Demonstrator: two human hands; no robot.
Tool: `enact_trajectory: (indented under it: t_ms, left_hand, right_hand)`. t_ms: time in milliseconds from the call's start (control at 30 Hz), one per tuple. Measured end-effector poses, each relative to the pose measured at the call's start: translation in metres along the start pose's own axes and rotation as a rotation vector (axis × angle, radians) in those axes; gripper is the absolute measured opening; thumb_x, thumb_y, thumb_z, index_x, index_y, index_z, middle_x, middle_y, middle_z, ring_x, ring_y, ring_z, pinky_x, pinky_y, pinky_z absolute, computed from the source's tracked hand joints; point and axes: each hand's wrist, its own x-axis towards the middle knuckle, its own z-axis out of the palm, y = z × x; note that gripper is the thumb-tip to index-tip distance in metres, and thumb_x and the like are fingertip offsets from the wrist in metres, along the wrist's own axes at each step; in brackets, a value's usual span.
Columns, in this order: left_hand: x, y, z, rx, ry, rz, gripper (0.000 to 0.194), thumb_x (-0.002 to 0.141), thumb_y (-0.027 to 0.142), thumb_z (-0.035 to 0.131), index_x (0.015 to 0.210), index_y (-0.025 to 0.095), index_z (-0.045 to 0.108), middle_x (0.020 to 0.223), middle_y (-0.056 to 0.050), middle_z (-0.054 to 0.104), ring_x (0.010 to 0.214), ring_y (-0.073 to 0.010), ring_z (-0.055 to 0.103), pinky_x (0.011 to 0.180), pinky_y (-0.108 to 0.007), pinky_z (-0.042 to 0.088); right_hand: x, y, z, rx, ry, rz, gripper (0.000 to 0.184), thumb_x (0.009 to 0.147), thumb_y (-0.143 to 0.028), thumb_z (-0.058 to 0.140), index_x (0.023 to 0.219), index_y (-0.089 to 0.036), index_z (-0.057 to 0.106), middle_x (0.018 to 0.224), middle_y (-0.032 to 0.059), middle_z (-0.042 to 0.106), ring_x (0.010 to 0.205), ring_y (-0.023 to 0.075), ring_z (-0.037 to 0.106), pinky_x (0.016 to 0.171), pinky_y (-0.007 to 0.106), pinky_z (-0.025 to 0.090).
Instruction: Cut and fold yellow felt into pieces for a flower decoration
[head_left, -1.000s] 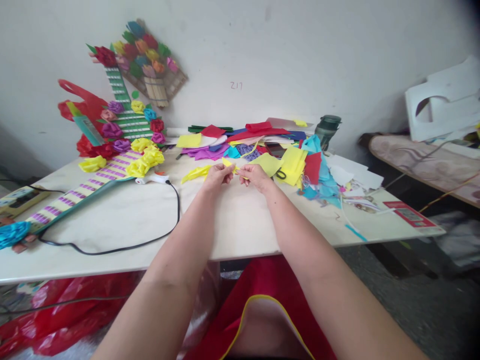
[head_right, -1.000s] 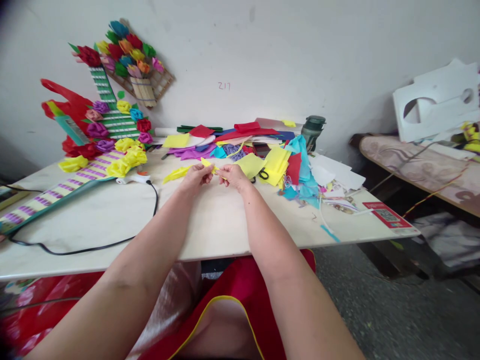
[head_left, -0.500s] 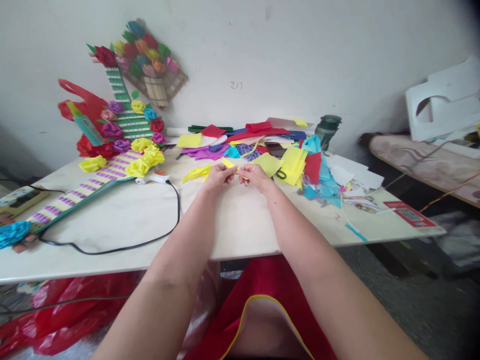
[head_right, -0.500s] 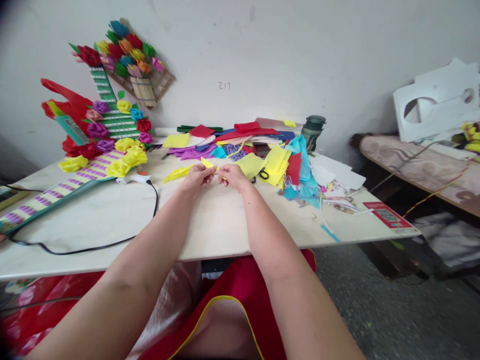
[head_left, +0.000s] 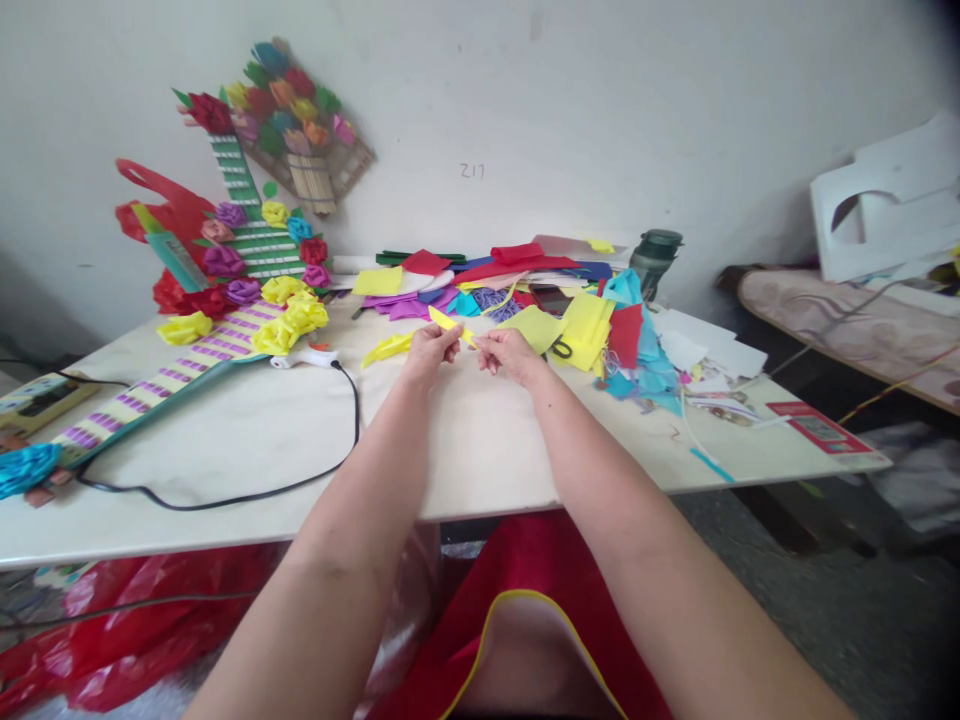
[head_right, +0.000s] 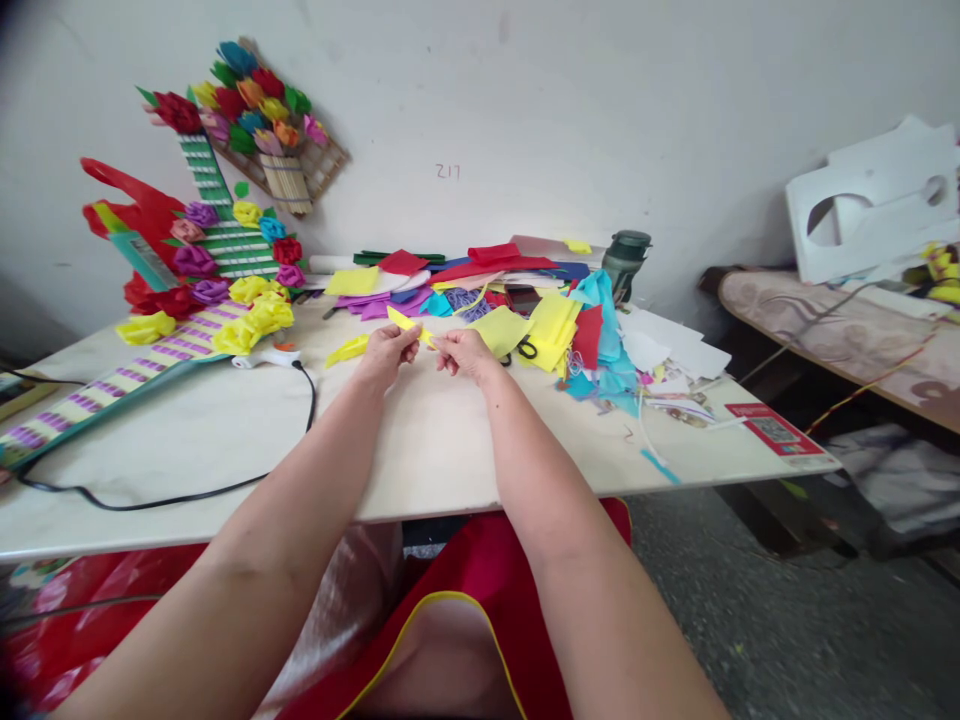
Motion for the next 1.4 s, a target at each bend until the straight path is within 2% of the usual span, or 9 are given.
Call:
enact_trajectory:
  t_ms: [133, 300, 433, 533, 633, 833, 1067, 1300, 1400]
  left_hand:
    - [0.0, 0.003, 0.002, 0.025, 0.071, 0.018, 0.039, 0.069, 0.037, 0.075, 0.053, 0.017, 0.046, 0.043, 0.003, 0.05, 0.035, -0.0043, 0.039, 0.04, -0.021, 0.029]
    - [0.0, 0.003, 0.001, 0.019, 0.089, 0.038, 0.038, 0.068, 0.036, 0.074, 0.052, 0.017, 0.045, 0.042, 0.004, 0.049, 0.035, -0.0043, 0.038, 0.04, -0.02, 0.029]
    - [0.002, 0.0, -0.001, 0.011, 0.093, 0.046, 0.038, 0.069, 0.036, 0.073, 0.051, 0.017, 0.046, 0.042, 0.003, 0.049, 0.034, -0.0046, 0.038, 0.039, -0.021, 0.028]
    - [0.003, -0.001, -0.002, 0.026, 0.064, 0.042, 0.037, 0.067, 0.037, 0.074, 0.051, 0.017, 0.046, 0.042, 0.003, 0.05, 0.035, -0.0048, 0.038, 0.039, -0.021, 0.027]
    - [0.002, -0.004, -0.001, 0.069, 0.0, 0.044, 0.038, 0.064, 0.038, 0.076, 0.051, 0.016, 0.048, 0.043, 0.003, 0.05, 0.036, -0.005, 0.039, 0.039, -0.021, 0.028]
    - [0.004, -0.009, -0.002, 0.108, -0.118, 0.054, 0.041, 0.064, 0.047, 0.076, 0.053, 0.016, 0.051, 0.045, 0.002, 0.051, 0.037, -0.0049, 0.04, 0.04, -0.021, 0.029]
    - [0.003, -0.006, -0.003, -0.018, -0.049, 0.028, 0.04, 0.064, 0.045, 0.075, 0.055, 0.017, 0.047, 0.047, 0.002, 0.052, 0.037, -0.0053, 0.04, 0.04, -0.021, 0.028]
    - [0.001, -0.005, -0.001, 0.017, -0.111, 0.022, 0.041, 0.063, 0.044, 0.076, 0.054, 0.017, 0.048, 0.045, 0.003, 0.051, 0.037, -0.005, 0.04, 0.04, -0.021, 0.028]
    - [0.0, -0.004, -0.001, -0.008, -0.092, 0.007, 0.04, 0.064, 0.045, 0.076, 0.054, 0.017, 0.049, 0.046, 0.003, 0.052, 0.037, -0.0048, 0.04, 0.04, -0.021, 0.027]
  right_hand:
    - [0.0, 0.0, 0.0, -0.014, 0.022, 0.012, 0.023, 0.081, -0.028, 0.065, 0.066, -0.012, 0.061, 0.042, -0.001, 0.057, 0.031, 0.0043, 0.039, 0.034, 0.016, 0.029]
    - [0.0, 0.0, -0.001, -0.023, -0.014, 0.031, 0.029, 0.085, -0.031, 0.062, 0.063, -0.011, 0.06, 0.039, 0.0002, 0.056, 0.03, 0.0043, 0.038, 0.033, 0.016, 0.027]
    - [0.001, 0.0, -0.001, 0.039, 0.033, 0.054, 0.031, 0.088, -0.034, 0.058, 0.067, -0.012, 0.059, 0.045, 0.0015, 0.06, 0.032, 0.0055, 0.043, 0.035, 0.017, 0.033]
    - [0.001, 0.0, -0.001, 0.043, 0.061, 0.054, 0.026, 0.086, -0.035, 0.061, 0.072, -0.013, 0.059, 0.056, 0.0035, 0.067, 0.037, 0.0066, 0.049, 0.04, 0.018, 0.04]
    - [-0.001, 0.0, 0.0, -0.003, 0.017, 0.04, 0.02, 0.08, -0.029, 0.068, 0.073, -0.012, 0.062, 0.063, 0.0043, 0.069, 0.043, 0.0062, 0.052, 0.043, 0.018, 0.043]
    - [-0.003, -0.002, 0.002, -0.063, 0.008, -0.012, 0.025, 0.073, -0.025, 0.074, 0.058, -0.012, 0.059, 0.051, 0.0009, 0.062, 0.039, 0.0045, 0.046, 0.042, 0.017, 0.039]
    - [-0.002, 0.0, 0.002, -0.046, -0.071, -0.031, 0.027, 0.071, -0.032, 0.076, 0.062, -0.012, 0.06, 0.051, 0.0014, 0.063, 0.04, 0.0051, 0.047, 0.042, 0.017, 0.039]
    - [-0.002, 0.002, 0.001, -0.064, -0.074, -0.048, 0.028, 0.073, -0.037, 0.073, 0.064, -0.013, 0.062, 0.054, 0.0013, 0.064, 0.044, 0.0063, 0.049, 0.044, 0.018, 0.041]
    - [-0.003, 0.002, 0.0, -0.082, -0.08, -0.061, 0.027, 0.071, -0.035, 0.074, 0.062, -0.013, 0.061, 0.051, 0.0005, 0.062, 0.043, 0.0064, 0.049, 0.044, 0.018, 0.04]
